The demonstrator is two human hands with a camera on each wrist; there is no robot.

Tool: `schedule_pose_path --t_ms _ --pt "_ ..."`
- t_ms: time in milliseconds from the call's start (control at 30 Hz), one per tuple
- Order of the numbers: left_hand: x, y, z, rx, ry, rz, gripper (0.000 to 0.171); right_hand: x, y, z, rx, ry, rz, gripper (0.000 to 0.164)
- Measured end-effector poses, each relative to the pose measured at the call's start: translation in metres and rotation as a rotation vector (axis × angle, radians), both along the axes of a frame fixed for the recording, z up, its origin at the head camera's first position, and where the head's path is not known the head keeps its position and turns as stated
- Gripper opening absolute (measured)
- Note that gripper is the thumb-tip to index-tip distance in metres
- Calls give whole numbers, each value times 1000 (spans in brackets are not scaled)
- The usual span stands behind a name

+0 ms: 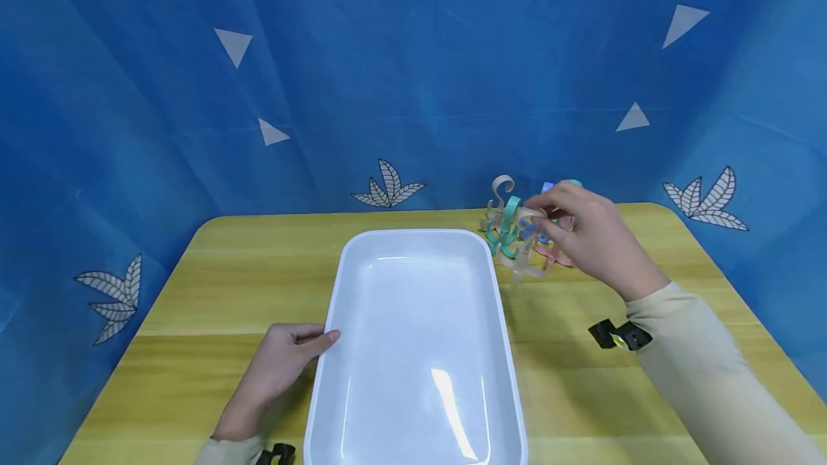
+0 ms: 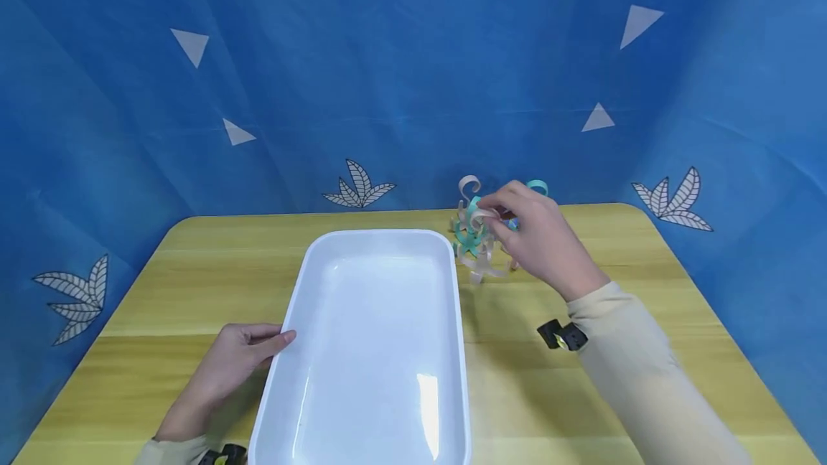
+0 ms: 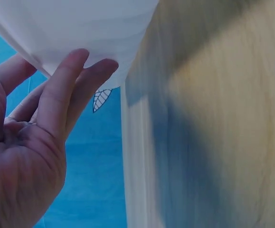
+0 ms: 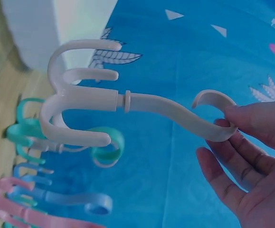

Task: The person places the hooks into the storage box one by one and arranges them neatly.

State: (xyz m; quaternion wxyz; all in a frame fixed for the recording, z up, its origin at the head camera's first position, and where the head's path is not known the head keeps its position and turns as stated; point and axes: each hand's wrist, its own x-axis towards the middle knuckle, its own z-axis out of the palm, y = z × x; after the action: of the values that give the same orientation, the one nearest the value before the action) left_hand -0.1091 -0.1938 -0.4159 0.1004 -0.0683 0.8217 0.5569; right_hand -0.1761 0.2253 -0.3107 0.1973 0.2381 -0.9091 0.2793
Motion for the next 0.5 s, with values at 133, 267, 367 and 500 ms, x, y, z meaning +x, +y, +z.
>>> schedule_pose_path --t_ms 133,267,367,500 --pt "1 -3 5 9 -23 29 43 -7 -11 10 -7 35 36 20" --pt "0 -1 6 1 -28 30 40 -11 -20 18 1 65 93 21" --pt "0 1 6 -2 -21 33 38 -13 -26 21 3 77 139 24" --pt "-1 3 5 -2 -26 36 36 -18 -36 22 -3 51 192 25"
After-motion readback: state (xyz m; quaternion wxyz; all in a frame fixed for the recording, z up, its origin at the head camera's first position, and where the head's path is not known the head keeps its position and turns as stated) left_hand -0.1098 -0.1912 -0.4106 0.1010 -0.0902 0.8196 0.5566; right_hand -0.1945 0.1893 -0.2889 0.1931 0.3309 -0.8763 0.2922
